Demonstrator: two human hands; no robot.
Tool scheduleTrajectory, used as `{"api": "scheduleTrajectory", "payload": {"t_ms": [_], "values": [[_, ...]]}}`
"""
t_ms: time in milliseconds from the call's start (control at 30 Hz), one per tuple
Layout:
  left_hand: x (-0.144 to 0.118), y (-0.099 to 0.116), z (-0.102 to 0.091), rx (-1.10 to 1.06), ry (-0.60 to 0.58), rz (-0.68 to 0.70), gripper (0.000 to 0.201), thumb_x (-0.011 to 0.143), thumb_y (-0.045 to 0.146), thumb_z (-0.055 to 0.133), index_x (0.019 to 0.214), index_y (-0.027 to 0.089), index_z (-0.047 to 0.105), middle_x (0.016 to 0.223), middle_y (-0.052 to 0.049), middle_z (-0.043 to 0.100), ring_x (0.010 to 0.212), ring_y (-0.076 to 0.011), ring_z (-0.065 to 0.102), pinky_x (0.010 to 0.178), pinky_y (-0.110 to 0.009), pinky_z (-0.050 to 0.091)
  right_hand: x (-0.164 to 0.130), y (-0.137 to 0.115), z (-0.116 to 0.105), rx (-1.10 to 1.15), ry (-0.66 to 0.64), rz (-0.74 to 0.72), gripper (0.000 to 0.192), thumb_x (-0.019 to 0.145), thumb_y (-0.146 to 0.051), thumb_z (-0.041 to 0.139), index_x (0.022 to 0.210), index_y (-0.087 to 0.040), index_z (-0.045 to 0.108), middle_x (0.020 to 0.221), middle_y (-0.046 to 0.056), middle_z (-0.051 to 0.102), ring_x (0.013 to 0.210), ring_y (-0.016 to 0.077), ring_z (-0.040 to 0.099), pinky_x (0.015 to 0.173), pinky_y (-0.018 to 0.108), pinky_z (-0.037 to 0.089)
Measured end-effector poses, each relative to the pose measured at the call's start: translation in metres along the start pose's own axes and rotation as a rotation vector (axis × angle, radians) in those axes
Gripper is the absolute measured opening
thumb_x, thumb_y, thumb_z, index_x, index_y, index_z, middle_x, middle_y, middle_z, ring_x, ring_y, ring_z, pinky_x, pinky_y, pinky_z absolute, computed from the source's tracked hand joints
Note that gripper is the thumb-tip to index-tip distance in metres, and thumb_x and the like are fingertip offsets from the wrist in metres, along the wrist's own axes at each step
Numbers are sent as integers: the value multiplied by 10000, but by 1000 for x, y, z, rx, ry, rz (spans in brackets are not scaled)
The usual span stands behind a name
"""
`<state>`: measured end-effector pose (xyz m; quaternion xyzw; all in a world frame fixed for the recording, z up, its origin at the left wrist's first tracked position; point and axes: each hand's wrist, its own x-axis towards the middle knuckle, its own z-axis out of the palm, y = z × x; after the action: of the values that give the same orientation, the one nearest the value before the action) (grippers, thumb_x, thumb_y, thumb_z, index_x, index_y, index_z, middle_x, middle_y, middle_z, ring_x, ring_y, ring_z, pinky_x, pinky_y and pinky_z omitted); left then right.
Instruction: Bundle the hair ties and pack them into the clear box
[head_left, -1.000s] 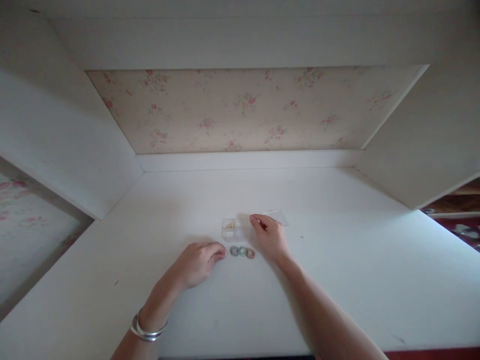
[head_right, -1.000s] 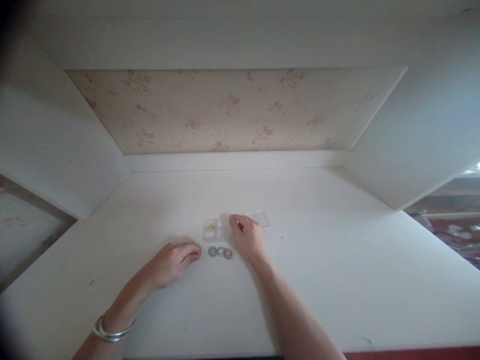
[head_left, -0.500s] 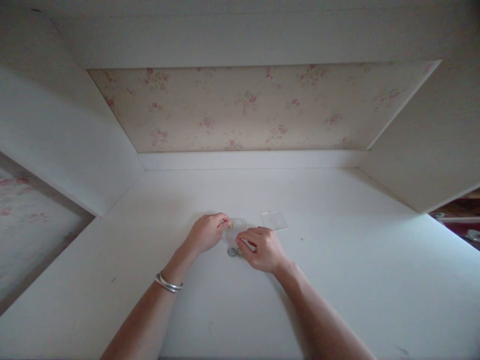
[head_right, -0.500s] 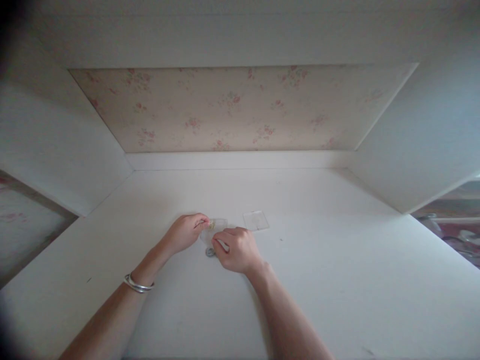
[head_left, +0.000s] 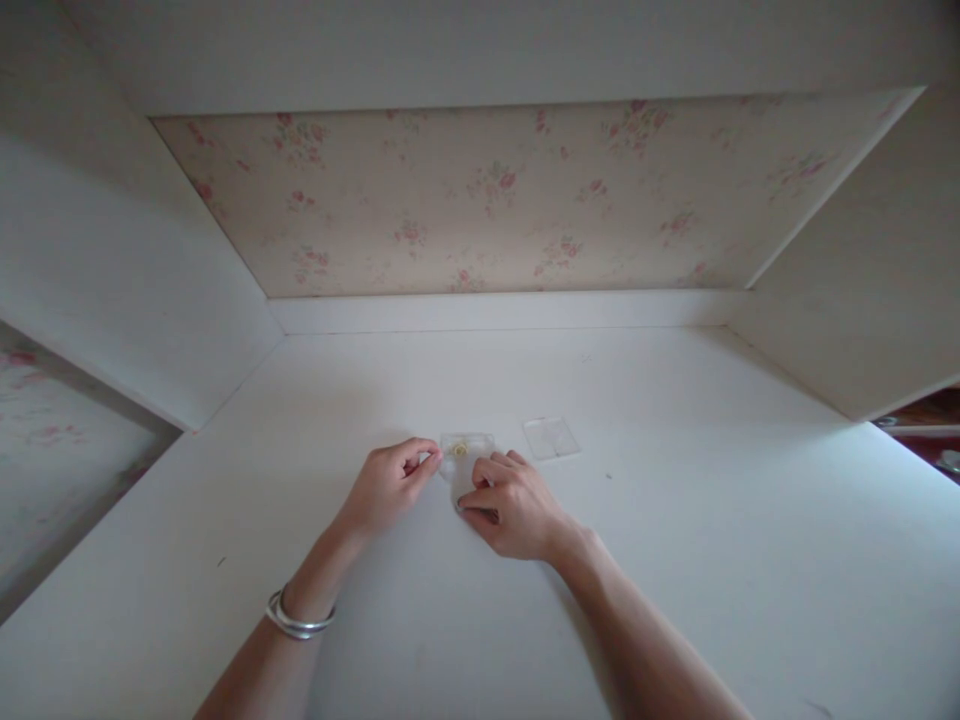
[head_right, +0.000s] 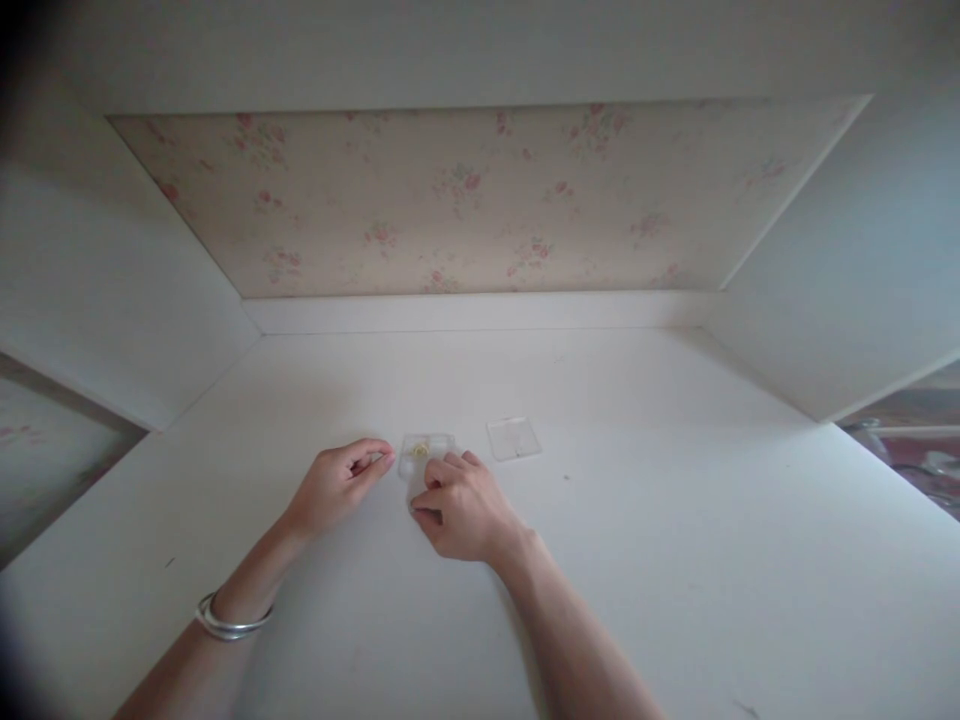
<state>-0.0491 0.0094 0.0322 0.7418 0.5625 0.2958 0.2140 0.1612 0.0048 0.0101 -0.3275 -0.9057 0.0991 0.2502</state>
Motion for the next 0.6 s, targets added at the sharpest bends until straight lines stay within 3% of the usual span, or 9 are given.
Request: {"api": "scheduleTrajectory", "payload": {"t_ms": [600], "values": [[-14,1,4,20,-98,35,312,895,416,457,894,185,667,529,53,451,482,-78,399,487,-187,300,2,-2,-6,67,-20,57,136,807,-250,616,703,-225,701,740,7,556,732,134,487,691,282,337]]}}
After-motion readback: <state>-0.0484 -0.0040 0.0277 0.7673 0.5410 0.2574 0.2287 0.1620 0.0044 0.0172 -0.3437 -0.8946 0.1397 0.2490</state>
